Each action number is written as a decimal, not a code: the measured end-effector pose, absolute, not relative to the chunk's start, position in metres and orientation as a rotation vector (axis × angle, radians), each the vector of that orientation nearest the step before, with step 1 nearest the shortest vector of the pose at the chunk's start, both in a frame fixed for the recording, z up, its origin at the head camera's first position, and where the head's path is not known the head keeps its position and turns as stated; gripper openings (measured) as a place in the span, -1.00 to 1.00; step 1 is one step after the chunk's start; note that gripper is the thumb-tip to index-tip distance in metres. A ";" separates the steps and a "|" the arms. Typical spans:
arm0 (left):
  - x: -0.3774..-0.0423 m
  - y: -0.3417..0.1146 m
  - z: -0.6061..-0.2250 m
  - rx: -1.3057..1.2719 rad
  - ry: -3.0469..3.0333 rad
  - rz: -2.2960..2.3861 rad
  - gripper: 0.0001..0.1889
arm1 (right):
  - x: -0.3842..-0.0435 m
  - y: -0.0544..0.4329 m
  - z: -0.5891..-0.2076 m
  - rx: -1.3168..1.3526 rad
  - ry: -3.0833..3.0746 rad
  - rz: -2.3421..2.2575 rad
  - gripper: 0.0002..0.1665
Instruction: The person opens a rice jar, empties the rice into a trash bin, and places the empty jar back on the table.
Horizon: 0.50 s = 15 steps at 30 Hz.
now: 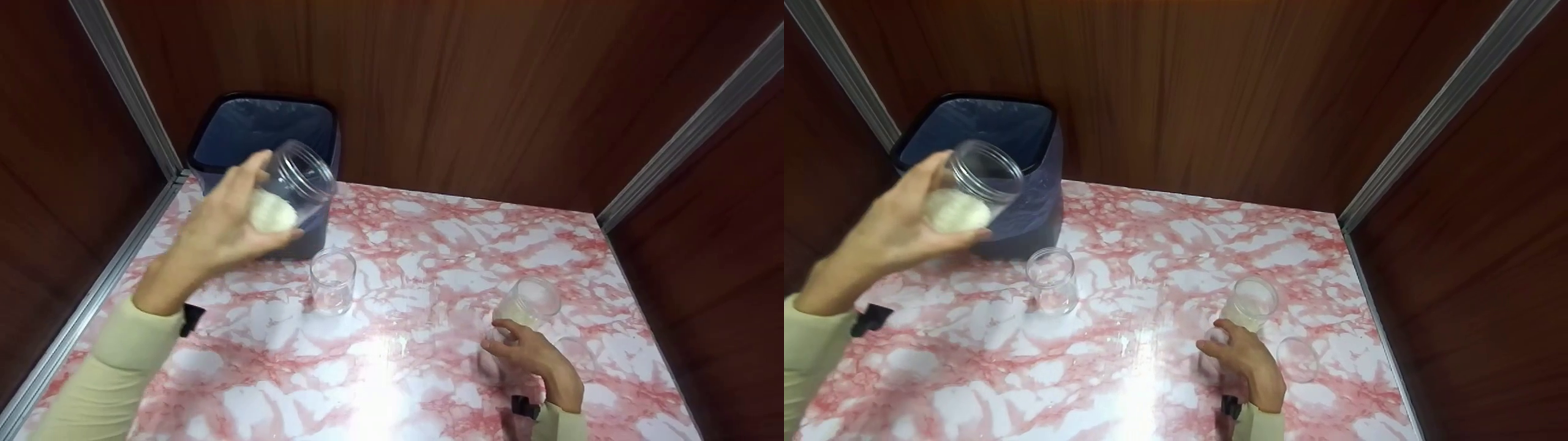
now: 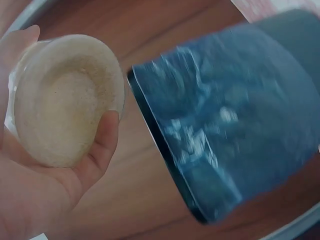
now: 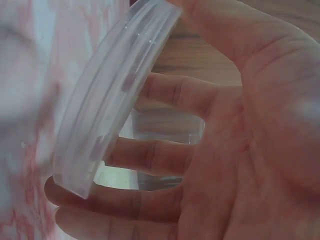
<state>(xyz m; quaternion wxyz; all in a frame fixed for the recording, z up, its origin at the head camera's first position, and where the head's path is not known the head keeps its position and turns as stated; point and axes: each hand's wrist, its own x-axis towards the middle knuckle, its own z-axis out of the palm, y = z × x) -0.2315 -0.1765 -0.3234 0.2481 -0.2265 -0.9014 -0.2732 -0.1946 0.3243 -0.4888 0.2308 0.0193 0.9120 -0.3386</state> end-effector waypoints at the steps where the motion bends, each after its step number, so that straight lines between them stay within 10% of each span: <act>1: -0.233 -0.180 -0.321 -0.606 -2.462 -0.732 0.09 | -0.195 0.325 -0.489 0.074 2.495 -0.937 -0.11; 15: -0.245 -0.212 -0.281 -0.442 -2.694 -0.508 0.12 | -0.202 0.335 -0.491 0.032 2.582 -0.855 -0.05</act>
